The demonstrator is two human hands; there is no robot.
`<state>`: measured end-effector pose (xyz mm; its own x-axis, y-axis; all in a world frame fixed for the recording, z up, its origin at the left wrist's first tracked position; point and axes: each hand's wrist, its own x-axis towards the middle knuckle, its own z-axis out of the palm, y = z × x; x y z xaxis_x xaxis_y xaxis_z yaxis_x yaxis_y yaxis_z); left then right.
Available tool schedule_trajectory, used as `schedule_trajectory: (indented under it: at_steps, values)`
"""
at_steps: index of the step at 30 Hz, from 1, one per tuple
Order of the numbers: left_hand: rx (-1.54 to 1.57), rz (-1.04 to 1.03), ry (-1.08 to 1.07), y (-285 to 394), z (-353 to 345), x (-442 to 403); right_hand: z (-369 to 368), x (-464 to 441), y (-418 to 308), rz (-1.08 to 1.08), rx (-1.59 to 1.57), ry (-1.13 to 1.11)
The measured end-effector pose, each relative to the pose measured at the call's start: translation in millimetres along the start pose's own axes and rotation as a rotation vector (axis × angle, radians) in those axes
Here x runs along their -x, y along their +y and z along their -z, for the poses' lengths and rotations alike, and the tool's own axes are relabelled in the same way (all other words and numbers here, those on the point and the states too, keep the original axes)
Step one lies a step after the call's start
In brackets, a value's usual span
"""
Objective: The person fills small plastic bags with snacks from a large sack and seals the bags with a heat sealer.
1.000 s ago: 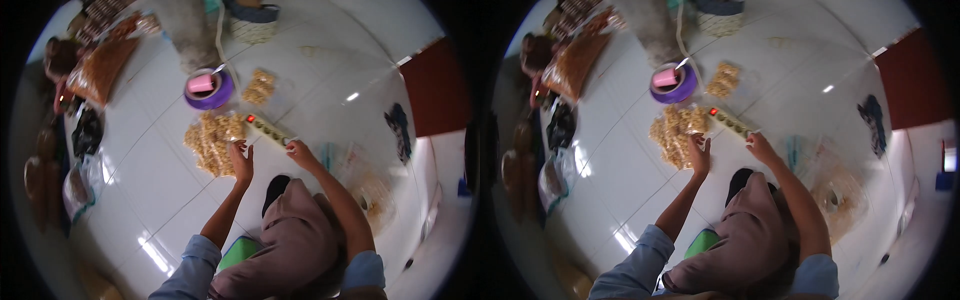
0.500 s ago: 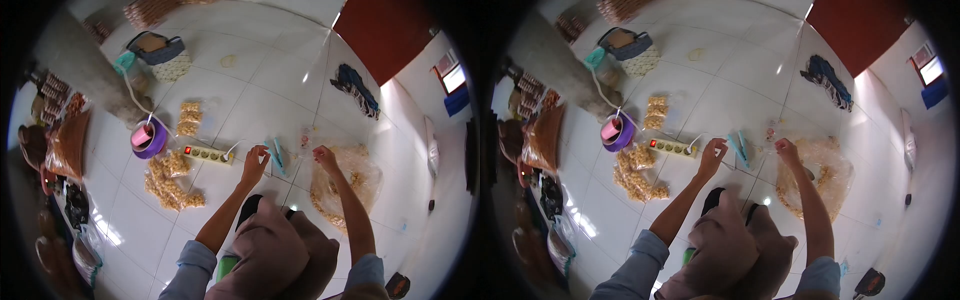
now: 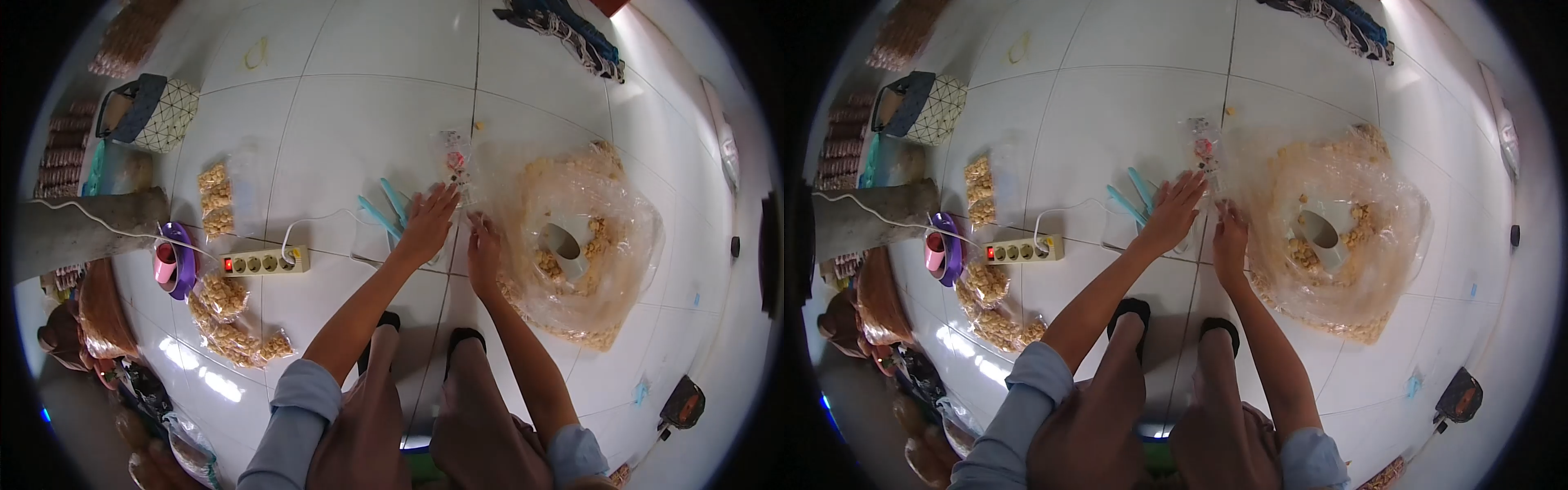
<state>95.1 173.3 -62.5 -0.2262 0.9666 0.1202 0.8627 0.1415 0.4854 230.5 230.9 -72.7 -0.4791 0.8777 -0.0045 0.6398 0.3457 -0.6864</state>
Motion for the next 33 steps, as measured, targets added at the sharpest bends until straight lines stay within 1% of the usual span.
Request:
schedule_trajectory:
  at_steps: [1, 2, 3, 4, 5, 6, 8, 9, 11, 12, 14, 15, 17, 18, 19, 20, 21, 23, 25, 27, 28, 29, 30, 31, 33]
  values:
    - [-0.003, 0.001, -0.007, 0, 0, 2, -2, -5, -1, 0.138, -0.007, 0.021]
    - [-0.117, 0.027, -0.026, 0, 1, 4, -4, -11, -4, 0.28, -0.016, 0.044]
    - [-0.231, 0.054, -0.046, 0, 4, 6, -5, -16, -9, 0.277, -0.024, 0.044]
    - [-0.235, 0.054, -0.052, -2, 8, 6, -3, -19, -13, 0.311, -0.054, -0.009]
    - [-0.26, 0.104, -0.04, -5, 12, 4, -3, -23, -17, 0.345, -0.083, -0.061]
    - [-0.285, 0.153, -0.029, -9, 13, 5, -6, -26, -21, 0.339, -0.086, -0.062]
    - [-0.272, 0.164, -0.011, -18, 20, 10, -14, -34, -33, 0.148, -0.376, -0.251]
    - [-0.257, 0.178, 0.011, -22, 24, 11, -15, -36, -36, 0.146, -0.38, -0.249]
    - [-0.269, 0.181, 0.007, -26, 29, 18, -19, -39, -44, -0.015, -0.626, -0.368]
    - [-0.275, 0.186, 0.005, -28, 30, 21, -23, -40, -42, -0.015, -0.628, -0.371]
    - [-0.267, 0.188, 0.023, -28, 28, 22, -27, -40, -36, 0.129, -0.368, -0.361]
    - [-0.254, 0.188, 0.04, -26, 28, 22, -23, -41, -39, 0.127, -0.364, -0.363]
    - [-0.195, 0.159, 0.062, -27, 28, 18, -15, -42, -43, 0.261, -0.183, -0.371]
    - [-0.147, 0.129, 0.084, -28, 30, 14, -18, -45, -41, 0.263, -0.178, -0.378]
    - [-0.144, 0.139, 0.087, -28, 32, 9, -20, -48, -40, 0.388, 0.017, -0.333]
    - [-0.123, 0.128, 0.046, -27, 34, 3, -23, -50, -39, 0.512, 0.21, -0.283]
    - [-0.106, 0.115, 0.008, -27, 35, -3, -24, -51, -40, 0.52, 0.209, -0.287]
    - [-0.085, 0.11, -0.003, -22, 37, -9, -23, -53, -41, 0.496, 0.207, -0.28]
    - [-0.06, 0.1, -0.017, -23, 37, -11, -30, -54, -28, 0.47, 0.181, -0.264]
    - [-0.139, 0.113, 0.044, -25, 35, -10, -34, -53, -24, 0.441, 0.159, -0.252]
    - [-0.136, 0.116, 0.044, -27, 32, -10, -34, -53, -29, 0.455, 0.137, -0.174]
    - [-0.103, 0.074, 0.084, -30, 30, -10, -33, -53, -32, 0.468, 0.115, -0.097]
    - [-0.07, 0.031, 0.121, -32, 28, -10, -32, -53, -33, 0.464, 0.116, -0.102]
    - [-0.068, 0.032, 0.121, -34, 27, -13, -30, -55, -34, 0.48, 0.118, -0.097]
    - [-0.049, 0.014, 0.011, -39, 27, -24, -27, -60, -36, 0.501, 0.12, -0.088]
